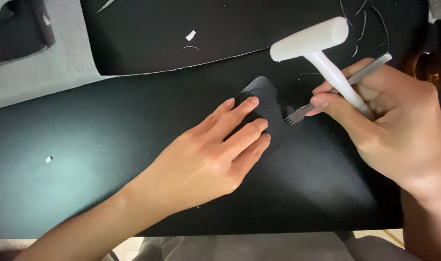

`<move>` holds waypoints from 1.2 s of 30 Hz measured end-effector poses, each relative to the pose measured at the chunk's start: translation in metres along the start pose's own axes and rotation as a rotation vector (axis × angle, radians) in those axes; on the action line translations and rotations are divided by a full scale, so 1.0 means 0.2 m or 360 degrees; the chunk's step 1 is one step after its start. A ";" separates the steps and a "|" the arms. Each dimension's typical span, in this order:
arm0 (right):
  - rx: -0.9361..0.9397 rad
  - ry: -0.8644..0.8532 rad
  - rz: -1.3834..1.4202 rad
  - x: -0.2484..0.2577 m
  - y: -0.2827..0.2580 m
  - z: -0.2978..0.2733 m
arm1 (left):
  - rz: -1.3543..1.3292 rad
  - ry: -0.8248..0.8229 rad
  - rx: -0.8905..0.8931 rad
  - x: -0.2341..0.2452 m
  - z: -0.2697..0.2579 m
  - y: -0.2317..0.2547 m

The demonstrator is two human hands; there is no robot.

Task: The person is using a pricking iron and a mallet to create stitching holes in a small piece of leather, followed by threading a needle.

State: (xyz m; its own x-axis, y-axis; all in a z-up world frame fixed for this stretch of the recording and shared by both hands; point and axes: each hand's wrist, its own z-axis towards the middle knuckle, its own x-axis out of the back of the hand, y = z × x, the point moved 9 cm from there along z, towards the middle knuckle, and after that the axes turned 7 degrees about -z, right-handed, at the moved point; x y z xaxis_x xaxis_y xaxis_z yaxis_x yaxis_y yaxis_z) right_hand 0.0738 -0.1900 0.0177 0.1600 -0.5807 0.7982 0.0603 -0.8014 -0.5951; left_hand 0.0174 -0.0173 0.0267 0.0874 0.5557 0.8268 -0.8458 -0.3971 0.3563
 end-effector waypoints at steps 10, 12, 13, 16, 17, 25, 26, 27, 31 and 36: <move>0.0039 0.0019 -0.0022 0.01 -0.02 0.00 | -0.0006 -0.0012 -0.0007 0.00 0.00 0.00; 0.0060 0.0020 -0.0023 0.01 -0.03 0.00 | 0.0000 -0.0016 -0.0008 0.00 0.00 0.00; 0.0038 0.0022 -0.0035 0.01 -0.02 0.00 | 0.0001 -0.0011 -0.0010 0.00 0.00 0.00; 0.0020 0.0021 -0.0042 0.00 -0.02 0.00 | -0.0007 -0.0012 -0.0008 0.00 0.00 0.00; 0.0024 0.0017 -0.0037 0.00 -0.02 0.00 | -0.0016 -0.0020 -0.0004 0.00 0.00 0.00; 0.0005 0.0018 0.0009 0.00 -0.01 0.00 | -0.0001 -0.0012 -0.0010 0.00 0.00 0.00; 0.0000 0.0019 -0.0016 0.00 -0.01 0.00 | -0.0001 -0.0017 -0.0010 0.00 0.00 0.00; 0.0000 0.0020 -0.0017 0.00 -0.01 0.00 | -0.0001 -0.0017 -0.0011 0.00 0.00 0.00; 0.0010 0.0014 -0.0031 0.00 -0.01 0.00 | 0.0002 -0.0015 -0.0010 0.00 0.00 0.00; -0.0001 -0.0003 0.0007 0.00 -0.01 0.00 | -0.0043 0.0020 0.0023 0.01 0.00 0.00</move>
State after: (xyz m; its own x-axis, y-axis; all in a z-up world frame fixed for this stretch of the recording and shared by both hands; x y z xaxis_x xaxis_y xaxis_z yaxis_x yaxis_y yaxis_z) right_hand 0.0739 -0.1880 0.0193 0.1622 -0.5839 0.7955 0.0591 -0.7990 -0.5985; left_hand 0.0182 -0.0168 0.0283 0.1034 0.5752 0.8115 -0.8355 -0.3924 0.3846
